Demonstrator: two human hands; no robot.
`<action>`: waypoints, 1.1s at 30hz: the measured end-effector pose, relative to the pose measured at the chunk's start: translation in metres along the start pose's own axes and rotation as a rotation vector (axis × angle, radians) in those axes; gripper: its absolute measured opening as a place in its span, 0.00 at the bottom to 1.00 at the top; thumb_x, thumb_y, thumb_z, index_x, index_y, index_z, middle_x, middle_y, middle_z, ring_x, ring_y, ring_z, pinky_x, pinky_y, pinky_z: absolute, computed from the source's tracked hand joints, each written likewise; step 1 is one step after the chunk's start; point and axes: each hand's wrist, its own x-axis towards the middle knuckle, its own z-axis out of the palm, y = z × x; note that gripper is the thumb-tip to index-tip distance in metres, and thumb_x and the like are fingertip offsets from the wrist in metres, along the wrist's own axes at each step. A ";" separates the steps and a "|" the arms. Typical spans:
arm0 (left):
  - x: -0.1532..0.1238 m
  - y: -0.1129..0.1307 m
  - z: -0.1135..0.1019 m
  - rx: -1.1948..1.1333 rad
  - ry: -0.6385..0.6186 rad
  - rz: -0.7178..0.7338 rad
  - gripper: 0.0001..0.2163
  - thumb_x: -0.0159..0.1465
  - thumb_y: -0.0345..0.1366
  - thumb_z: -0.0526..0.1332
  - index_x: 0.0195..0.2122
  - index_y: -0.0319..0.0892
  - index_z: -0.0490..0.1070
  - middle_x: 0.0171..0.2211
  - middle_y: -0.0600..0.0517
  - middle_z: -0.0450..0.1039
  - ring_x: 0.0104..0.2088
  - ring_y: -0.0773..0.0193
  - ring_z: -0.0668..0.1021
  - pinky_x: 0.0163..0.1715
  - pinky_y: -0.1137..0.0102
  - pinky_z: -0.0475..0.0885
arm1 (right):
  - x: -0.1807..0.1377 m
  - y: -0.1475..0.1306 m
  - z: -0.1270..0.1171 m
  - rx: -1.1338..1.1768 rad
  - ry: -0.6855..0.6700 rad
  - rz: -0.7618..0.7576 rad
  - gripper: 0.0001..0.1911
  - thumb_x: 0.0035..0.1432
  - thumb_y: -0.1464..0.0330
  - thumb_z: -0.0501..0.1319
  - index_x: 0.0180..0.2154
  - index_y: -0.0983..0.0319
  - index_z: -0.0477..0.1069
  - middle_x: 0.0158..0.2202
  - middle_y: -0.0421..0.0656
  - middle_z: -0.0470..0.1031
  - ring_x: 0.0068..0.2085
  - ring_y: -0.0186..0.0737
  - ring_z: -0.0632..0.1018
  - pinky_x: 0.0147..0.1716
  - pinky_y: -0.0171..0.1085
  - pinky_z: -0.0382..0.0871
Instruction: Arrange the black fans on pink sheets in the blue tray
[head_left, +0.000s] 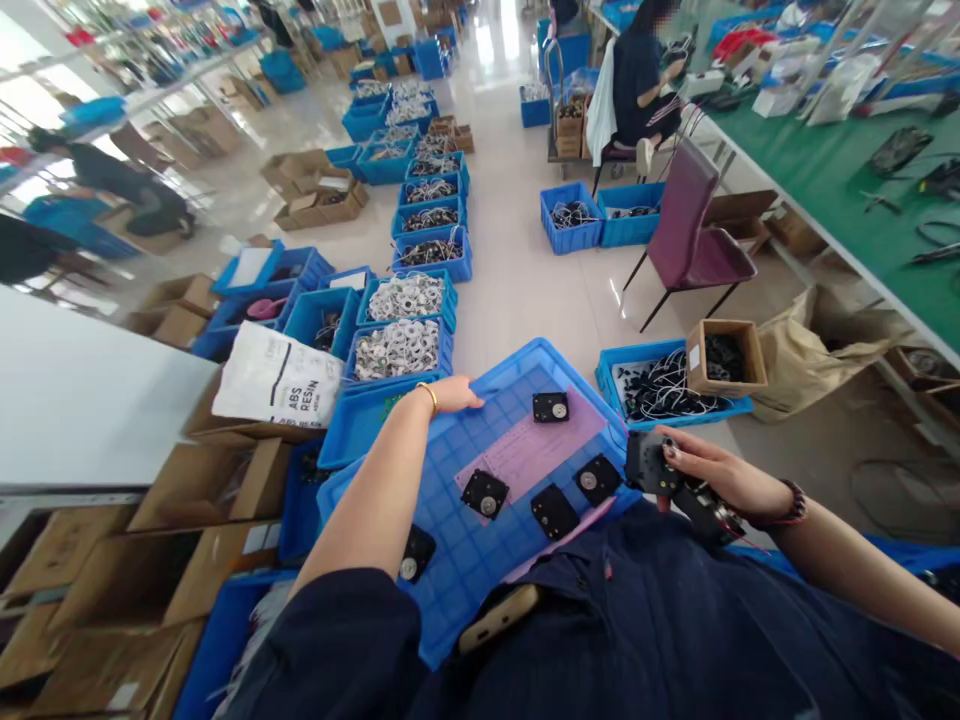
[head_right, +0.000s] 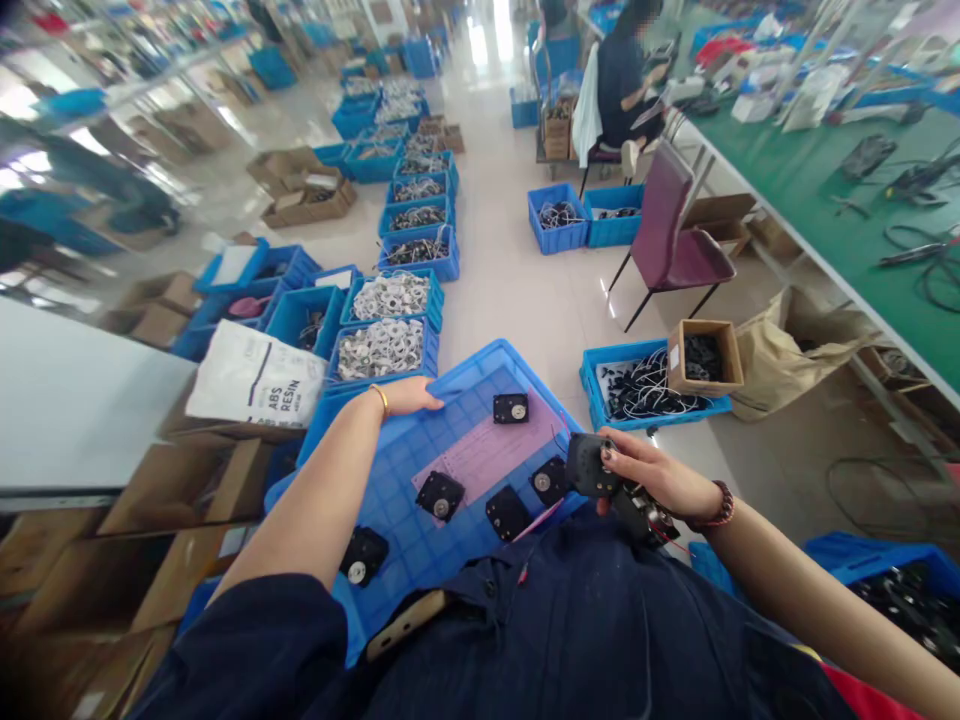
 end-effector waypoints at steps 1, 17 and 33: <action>0.014 0.003 -0.013 0.005 -0.012 0.004 0.19 0.50 0.38 0.63 0.42 0.38 0.78 0.40 0.47 0.81 0.40 0.55 0.80 0.38 0.72 0.74 | 0.010 -0.004 -0.011 0.033 0.061 0.002 0.31 0.59 0.46 0.63 0.53 0.62 0.65 0.33 0.45 0.77 0.30 0.44 0.80 0.23 0.33 0.70; 0.296 0.074 -0.272 -0.387 -0.161 -0.018 0.23 0.37 0.48 0.71 0.33 0.41 0.77 0.29 0.48 0.81 0.38 0.43 0.82 0.43 0.58 0.77 | 0.277 -0.142 -0.226 0.248 0.224 -0.198 0.33 0.48 0.44 0.69 0.45 0.63 0.73 0.33 0.41 0.73 0.33 0.36 0.75 0.35 0.34 0.69; 0.634 0.247 -0.552 -0.265 -0.332 0.131 0.30 0.36 0.46 0.72 0.41 0.39 0.76 0.31 0.47 0.82 0.41 0.43 0.82 0.44 0.58 0.77 | 0.540 -0.323 -0.409 0.207 0.451 -0.224 0.32 0.48 0.41 0.67 0.37 0.64 0.71 0.32 0.40 0.67 0.35 0.38 0.69 0.38 0.37 0.63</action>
